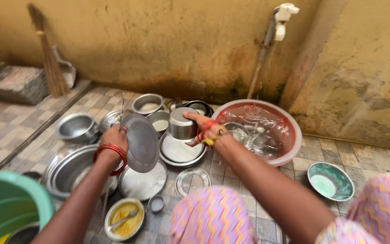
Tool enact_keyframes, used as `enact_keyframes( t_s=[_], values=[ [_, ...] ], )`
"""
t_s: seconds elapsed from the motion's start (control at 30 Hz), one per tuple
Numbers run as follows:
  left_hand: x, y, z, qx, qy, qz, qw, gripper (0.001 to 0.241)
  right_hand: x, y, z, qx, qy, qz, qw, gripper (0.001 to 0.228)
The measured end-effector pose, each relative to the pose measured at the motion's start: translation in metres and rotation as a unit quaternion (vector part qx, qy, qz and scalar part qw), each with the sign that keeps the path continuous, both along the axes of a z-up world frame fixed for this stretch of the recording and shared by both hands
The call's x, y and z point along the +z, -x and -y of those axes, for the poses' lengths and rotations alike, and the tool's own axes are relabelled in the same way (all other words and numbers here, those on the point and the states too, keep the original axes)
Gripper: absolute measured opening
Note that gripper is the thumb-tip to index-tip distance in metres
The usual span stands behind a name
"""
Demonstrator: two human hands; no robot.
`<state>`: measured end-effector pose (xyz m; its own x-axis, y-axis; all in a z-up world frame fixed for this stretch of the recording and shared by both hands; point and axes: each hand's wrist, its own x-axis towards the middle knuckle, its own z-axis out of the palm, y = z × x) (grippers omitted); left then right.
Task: The person washes various metal and plastic dishes in a large plastic basin under a running faucet, then places the rinsed items into a separate green bin.
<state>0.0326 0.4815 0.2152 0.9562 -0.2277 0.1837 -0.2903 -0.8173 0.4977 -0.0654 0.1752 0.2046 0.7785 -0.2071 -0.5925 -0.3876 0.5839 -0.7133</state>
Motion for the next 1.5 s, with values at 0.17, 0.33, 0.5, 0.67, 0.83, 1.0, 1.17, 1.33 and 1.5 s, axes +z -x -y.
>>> enact_keyframes(
  t_s=[0.17,0.33,0.5,0.67,0.83,1.0,1.17,1.33,1.5],
  values=[
    [0.008,-0.016,-0.076,0.016,0.01,0.034,0.999,0.038,0.053,-0.026,-0.065,0.114,0.116,0.01,0.987,0.075],
    [0.069,-0.016,-0.179,0.088,0.08,0.066,0.991,0.034,0.121,-0.045,-0.189,0.193,0.386,0.085,0.898,0.095],
    [0.099,0.011,-0.313,0.23,0.079,0.138,0.96,0.029,0.093,-0.063,-0.327,0.301,0.492,0.183,0.796,0.114],
    [0.022,0.074,-0.409,0.345,-0.013,0.118,0.931,0.028,-0.033,-0.02,-0.484,0.33,0.544,0.29,0.715,0.112],
    [-0.071,0.151,-0.439,0.484,0.014,0.049,0.874,0.023,-0.107,0.042,-0.541,0.537,0.442,0.388,0.605,0.117],
    [-0.125,0.186,-0.46,0.542,0.046,0.008,0.839,0.025,-0.116,0.053,-0.559,0.662,0.511,0.309,0.454,0.105],
    [-0.15,0.172,-0.479,0.547,0.052,-0.019,0.835,0.036,-0.121,0.046,-0.569,0.676,0.551,0.247,0.423,0.103],
    [-0.169,0.169,-0.489,0.558,0.047,-0.05,0.827,0.047,-0.119,0.056,-0.563,0.635,0.62,0.245,0.391,0.066],
    [-0.163,0.187,-0.469,0.517,-0.015,0.018,0.856,0.059,-0.117,0.075,-0.56,0.54,0.656,0.306,0.429,0.027]
  ],
)
